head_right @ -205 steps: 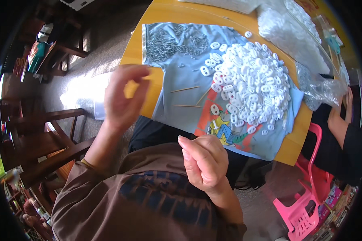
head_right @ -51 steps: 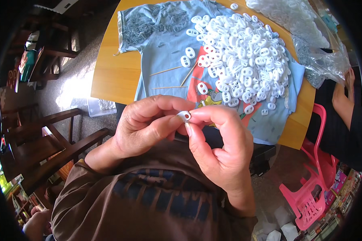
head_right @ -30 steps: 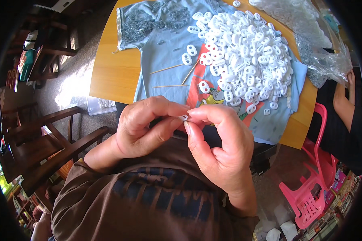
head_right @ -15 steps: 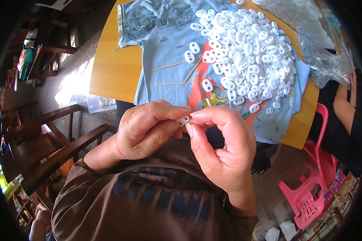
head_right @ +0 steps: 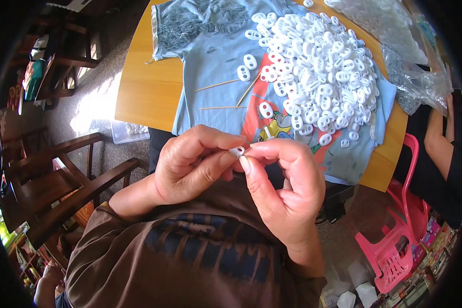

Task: Sorting and inspecting small white plastic components on a table.

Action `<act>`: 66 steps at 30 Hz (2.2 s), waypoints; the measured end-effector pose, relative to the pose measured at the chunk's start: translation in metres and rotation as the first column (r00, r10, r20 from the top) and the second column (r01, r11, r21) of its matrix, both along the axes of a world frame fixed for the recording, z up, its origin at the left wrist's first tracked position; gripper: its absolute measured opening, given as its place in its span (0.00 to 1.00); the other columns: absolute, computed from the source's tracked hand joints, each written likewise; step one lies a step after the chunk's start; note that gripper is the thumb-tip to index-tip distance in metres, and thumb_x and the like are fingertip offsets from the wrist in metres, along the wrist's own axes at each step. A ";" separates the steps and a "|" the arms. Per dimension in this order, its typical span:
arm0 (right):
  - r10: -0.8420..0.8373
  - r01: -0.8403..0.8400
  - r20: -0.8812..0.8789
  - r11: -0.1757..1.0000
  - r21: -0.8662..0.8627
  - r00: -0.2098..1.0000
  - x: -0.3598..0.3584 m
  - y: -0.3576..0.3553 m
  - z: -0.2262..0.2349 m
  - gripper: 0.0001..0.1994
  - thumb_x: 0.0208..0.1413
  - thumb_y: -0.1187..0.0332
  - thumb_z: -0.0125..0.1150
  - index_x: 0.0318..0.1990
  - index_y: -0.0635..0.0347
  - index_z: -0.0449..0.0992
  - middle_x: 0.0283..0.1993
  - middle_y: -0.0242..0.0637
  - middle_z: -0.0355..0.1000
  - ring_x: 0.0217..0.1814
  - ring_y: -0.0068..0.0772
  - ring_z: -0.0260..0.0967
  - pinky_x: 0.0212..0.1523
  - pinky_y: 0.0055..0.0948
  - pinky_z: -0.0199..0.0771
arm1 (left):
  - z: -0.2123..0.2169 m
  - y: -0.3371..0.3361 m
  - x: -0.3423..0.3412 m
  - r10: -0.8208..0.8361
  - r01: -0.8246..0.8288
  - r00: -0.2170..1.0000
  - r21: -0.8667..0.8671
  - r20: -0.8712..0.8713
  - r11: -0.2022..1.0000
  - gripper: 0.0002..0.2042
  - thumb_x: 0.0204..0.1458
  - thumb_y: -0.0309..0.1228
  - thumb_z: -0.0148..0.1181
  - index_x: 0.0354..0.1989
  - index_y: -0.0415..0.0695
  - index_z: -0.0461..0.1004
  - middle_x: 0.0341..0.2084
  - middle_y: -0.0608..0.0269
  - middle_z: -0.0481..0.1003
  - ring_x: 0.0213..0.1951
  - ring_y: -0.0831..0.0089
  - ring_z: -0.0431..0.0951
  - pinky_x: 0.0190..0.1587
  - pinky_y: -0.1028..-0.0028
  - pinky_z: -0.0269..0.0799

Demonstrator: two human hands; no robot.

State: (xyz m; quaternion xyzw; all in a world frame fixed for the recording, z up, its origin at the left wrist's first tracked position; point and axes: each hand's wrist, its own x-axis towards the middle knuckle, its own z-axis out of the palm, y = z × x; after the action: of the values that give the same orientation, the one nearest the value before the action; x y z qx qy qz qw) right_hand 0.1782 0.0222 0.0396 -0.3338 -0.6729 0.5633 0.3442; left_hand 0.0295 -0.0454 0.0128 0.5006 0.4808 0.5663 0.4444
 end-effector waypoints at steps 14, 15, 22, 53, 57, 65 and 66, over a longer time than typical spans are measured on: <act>0.037 -0.037 0.005 0.998 0.058 0.999 0.004 0.006 -0.009 0.12 0.45 0.81 0.61 0.39 0.66 0.69 0.32 0.37 0.72 0.30 0.21 0.70 0.33 0.19 0.69 | 0.003 0.000 -0.001 0.041 0.143 0.820 -0.273 0.572 0.951 0.09 0.56 0.23 0.45 0.45 0.39 0.63 0.30 0.63 0.72 0.30 0.84 0.70 0.32 0.84 0.67; 0.016 -0.018 0.028 0.996 0.084 0.999 0.006 0.007 -0.010 0.11 0.45 0.80 0.61 0.38 0.67 0.69 0.32 0.36 0.72 0.29 0.21 0.69 0.32 0.20 0.69 | 0.004 0.000 -0.003 0.078 0.116 0.827 -0.304 0.556 0.946 0.08 0.55 0.21 0.45 0.44 0.38 0.63 0.30 0.61 0.73 0.29 0.81 0.72 0.31 0.82 0.69; -0.218 0.029 0.343 0.877 0.480 0.913 0.006 0.025 -0.012 0.10 0.44 0.79 0.61 0.36 0.63 0.71 0.28 0.38 0.69 0.26 0.34 0.66 0.28 0.29 0.65 | 0.001 0.007 -0.020 0.255 -0.141 0.863 -0.277 0.436 0.951 0.09 0.54 0.24 0.46 0.44 0.37 0.64 0.24 0.56 0.75 0.21 0.79 0.70 0.25 0.83 0.66; -0.120 0.105 -0.039 0.958 -0.267 0.992 -0.012 0.026 0.001 0.08 0.54 0.78 0.51 0.40 0.66 0.73 0.34 0.32 0.71 0.32 0.18 0.64 0.32 0.19 0.65 | 0.013 0.007 -0.015 0.135 0.043 0.830 -0.304 0.541 0.952 0.12 0.56 0.23 0.43 0.48 0.37 0.65 0.27 0.59 0.75 0.26 0.81 0.72 0.29 0.83 0.67; -0.142 0.084 -0.108 0.903 -0.421 0.984 -0.011 0.023 0.007 0.10 0.53 0.76 0.50 0.42 0.69 0.71 0.38 0.35 0.70 0.35 0.20 0.64 0.36 0.21 0.65 | 0.016 0.011 -0.007 0.093 0.095 0.812 -0.287 0.577 0.953 0.11 0.56 0.24 0.45 0.47 0.39 0.65 0.29 0.63 0.73 0.28 0.84 0.69 0.31 0.84 0.66; -0.090 0.009 -0.167 0.902 -0.431 0.982 -0.007 0.018 0.006 0.09 0.56 0.75 0.49 0.42 0.69 0.72 0.34 0.34 0.70 0.33 0.18 0.64 0.35 0.17 0.64 | 0.015 0.015 0.000 0.105 0.048 0.836 -0.264 0.539 0.963 0.11 0.56 0.22 0.44 0.47 0.37 0.62 0.28 0.58 0.74 0.30 0.76 0.74 0.29 0.82 0.68; -0.089 0.008 -0.168 0.902 -0.432 0.982 -0.008 0.017 0.005 0.09 0.56 0.75 0.49 0.42 0.69 0.72 0.34 0.34 0.70 0.33 0.18 0.64 0.35 0.17 0.64 | 0.015 0.014 0.000 0.107 0.047 0.836 -0.265 0.538 0.963 0.11 0.56 0.22 0.44 0.47 0.37 0.62 0.28 0.58 0.74 0.30 0.76 0.74 0.29 0.82 0.68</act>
State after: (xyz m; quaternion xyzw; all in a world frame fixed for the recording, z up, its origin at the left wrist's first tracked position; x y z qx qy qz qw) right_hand 0.1707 0.0392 0.0451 -0.3648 -0.4890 0.7172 0.3367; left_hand 0.0293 -0.0310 0.0274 0.2456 0.4134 0.6224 0.6176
